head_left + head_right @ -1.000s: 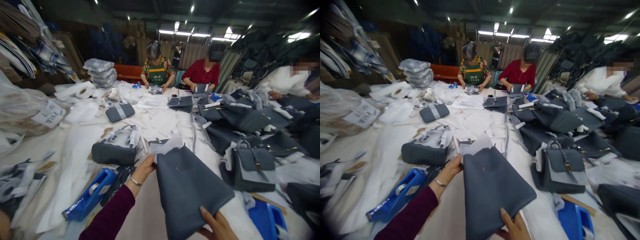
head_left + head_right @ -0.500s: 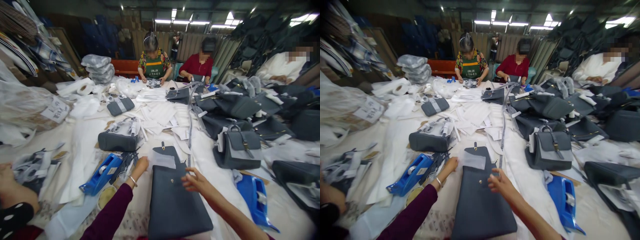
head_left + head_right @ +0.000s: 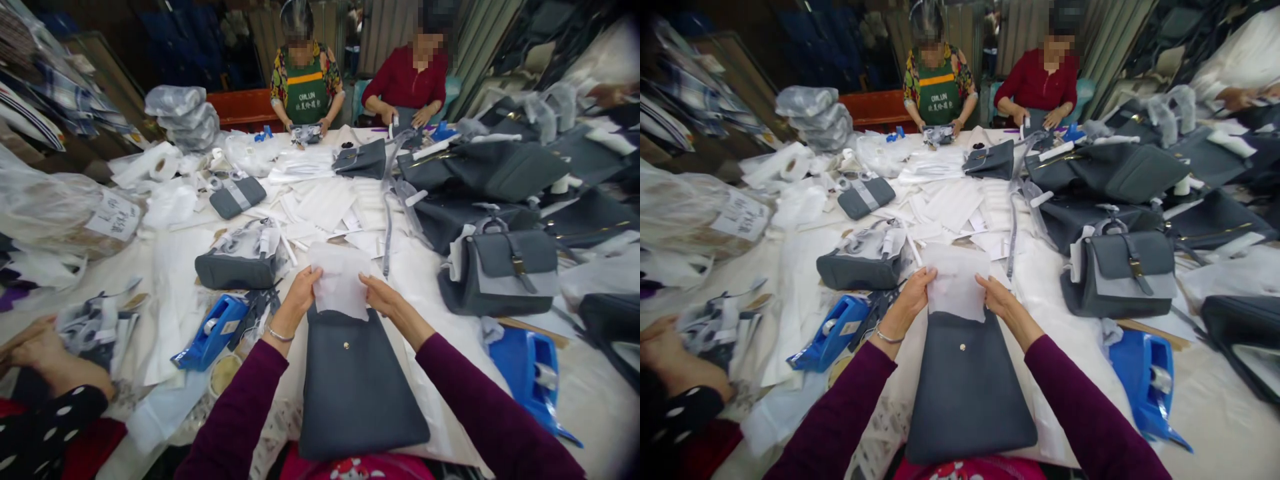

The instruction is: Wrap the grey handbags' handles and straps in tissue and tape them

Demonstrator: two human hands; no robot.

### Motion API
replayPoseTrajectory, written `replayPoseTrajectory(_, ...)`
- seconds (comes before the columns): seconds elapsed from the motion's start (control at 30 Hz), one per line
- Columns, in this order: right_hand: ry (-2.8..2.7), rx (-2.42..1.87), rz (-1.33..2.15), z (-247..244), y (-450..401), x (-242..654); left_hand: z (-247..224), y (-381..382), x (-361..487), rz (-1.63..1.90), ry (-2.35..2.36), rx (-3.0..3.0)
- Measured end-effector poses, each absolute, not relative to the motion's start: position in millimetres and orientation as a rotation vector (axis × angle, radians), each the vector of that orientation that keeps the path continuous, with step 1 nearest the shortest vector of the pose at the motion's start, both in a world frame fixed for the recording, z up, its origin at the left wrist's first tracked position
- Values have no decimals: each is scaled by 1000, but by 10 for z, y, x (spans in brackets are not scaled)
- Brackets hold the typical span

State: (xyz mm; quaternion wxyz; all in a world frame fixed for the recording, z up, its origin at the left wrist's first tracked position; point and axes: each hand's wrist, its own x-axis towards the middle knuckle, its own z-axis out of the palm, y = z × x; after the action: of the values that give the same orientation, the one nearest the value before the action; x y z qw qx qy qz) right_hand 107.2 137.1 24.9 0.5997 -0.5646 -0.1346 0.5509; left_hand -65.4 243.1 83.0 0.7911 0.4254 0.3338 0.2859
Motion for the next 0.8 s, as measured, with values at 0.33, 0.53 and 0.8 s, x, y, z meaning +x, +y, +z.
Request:
replayPoseTrajectory(0.33,-303,-1801,563,-178,1375,2136,326,2493,-1064,613,1144,1290)
replayPoseTrajectory(0.53,-300,-2122,276,-389,1097,2585,-5,1850,-1464,390,1453,1690)
replayPoseTrajectory(0.8,-906,-2307,148,-76,624,1647,-37,1354,-1390,112,1675,2010)
